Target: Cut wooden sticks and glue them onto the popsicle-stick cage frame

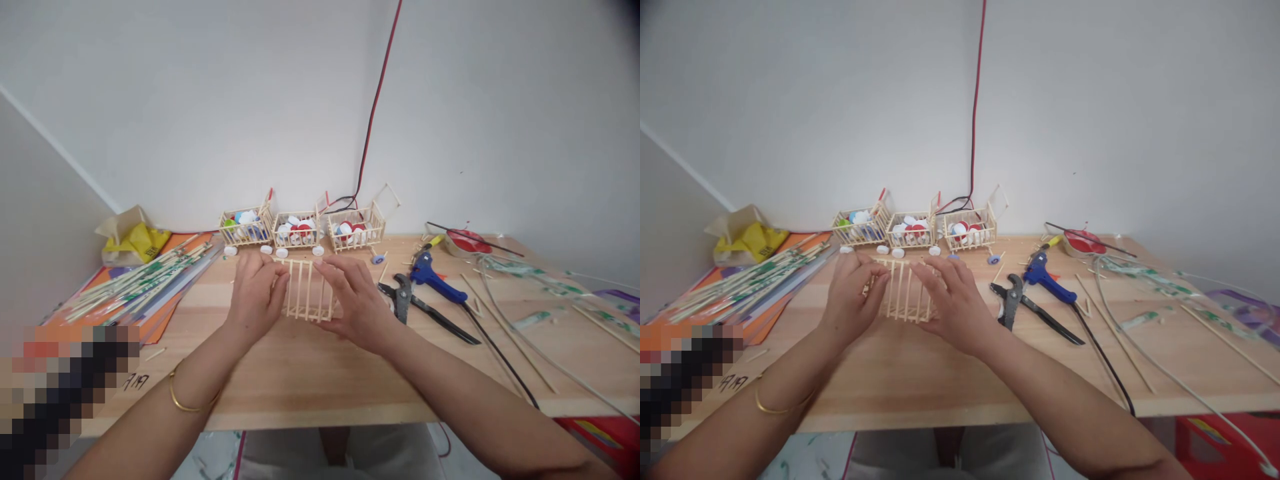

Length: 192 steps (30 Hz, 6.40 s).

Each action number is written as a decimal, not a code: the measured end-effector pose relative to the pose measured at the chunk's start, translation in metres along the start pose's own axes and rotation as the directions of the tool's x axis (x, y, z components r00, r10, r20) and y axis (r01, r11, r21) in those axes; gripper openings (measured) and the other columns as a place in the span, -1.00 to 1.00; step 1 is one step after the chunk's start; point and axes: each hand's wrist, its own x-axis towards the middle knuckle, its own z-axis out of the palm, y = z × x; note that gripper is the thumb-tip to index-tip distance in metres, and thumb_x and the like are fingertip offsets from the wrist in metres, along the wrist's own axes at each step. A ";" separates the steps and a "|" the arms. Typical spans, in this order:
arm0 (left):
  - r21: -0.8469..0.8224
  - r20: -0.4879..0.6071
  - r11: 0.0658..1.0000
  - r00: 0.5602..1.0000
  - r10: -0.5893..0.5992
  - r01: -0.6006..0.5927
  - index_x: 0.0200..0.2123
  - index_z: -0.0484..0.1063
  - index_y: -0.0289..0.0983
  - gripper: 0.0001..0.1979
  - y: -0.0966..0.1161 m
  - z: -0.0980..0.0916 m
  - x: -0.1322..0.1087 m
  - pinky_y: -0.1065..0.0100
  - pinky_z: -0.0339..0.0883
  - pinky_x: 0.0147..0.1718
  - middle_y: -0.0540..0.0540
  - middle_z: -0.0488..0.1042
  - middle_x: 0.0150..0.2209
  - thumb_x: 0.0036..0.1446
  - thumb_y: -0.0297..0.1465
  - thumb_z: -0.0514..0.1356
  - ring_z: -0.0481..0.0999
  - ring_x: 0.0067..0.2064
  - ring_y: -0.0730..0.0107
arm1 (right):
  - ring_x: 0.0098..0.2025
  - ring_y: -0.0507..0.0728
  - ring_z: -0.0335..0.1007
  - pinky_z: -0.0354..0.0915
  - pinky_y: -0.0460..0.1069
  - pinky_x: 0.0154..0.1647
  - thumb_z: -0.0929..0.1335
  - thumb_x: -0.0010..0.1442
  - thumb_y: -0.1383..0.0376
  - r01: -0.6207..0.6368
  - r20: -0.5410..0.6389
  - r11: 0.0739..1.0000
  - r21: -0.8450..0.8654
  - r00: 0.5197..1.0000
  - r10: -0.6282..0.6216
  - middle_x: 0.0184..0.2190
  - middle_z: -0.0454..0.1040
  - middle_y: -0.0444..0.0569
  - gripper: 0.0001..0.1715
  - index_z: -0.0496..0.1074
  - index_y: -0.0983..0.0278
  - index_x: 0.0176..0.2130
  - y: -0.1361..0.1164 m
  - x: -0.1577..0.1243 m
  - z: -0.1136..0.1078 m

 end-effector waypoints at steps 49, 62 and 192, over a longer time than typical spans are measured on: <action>-0.576 0.064 0.783 0.968 -0.243 0.235 0.22 0.06 -0.11 -0.14 -0.024 0.005 -0.002 0.04 0.16 0.14 -0.29 0.13 0.24 -0.08 0.09 0.24 0.19 0.25 0.03 | 0.20 0.32 0.15 0.34 0.20 -0.02 0.51 -0.06 0.16 -0.338 0.057 0.878 0.340 0.939 0.340 0.21 0.14 0.18 0.06 -0.01 0.14 0.29 0.025 0.003 -0.008; -0.556 0.390 0.771 0.917 -0.087 0.310 0.35 -0.22 -0.08 0.13 -0.025 0.004 -0.004 0.00 0.26 0.13 -0.33 0.08 0.31 -0.15 -0.13 0.40 0.21 0.26 -0.10 | 0.30 0.31 0.00 0.35 0.13 -0.04 0.49 -0.05 0.23 -0.249 0.148 0.885 0.393 0.967 0.207 0.24 0.07 0.22 -0.27 0.21 0.20 0.08 0.026 0.002 -0.016; -0.579 0.455 0.693 0.876 -0.163 0.430 0.34 -0.13 -0.11 0.15 -0.027 0.022 -0.013 -0.06 0.09 0.20 -0.27 0.03 0.33 -0.24 -0.15 0.45 0.16 0.27 -0.10 | 0.28 0.34 0.07 0.09 0.27 0.25 0.51 -0.08 0.06 -0.288 0.186 0.891 0.350 0.954 0.235 0.25 0.10 0.23 0.17 -0.07 0.23 0.31 0.029 0.000 -0.019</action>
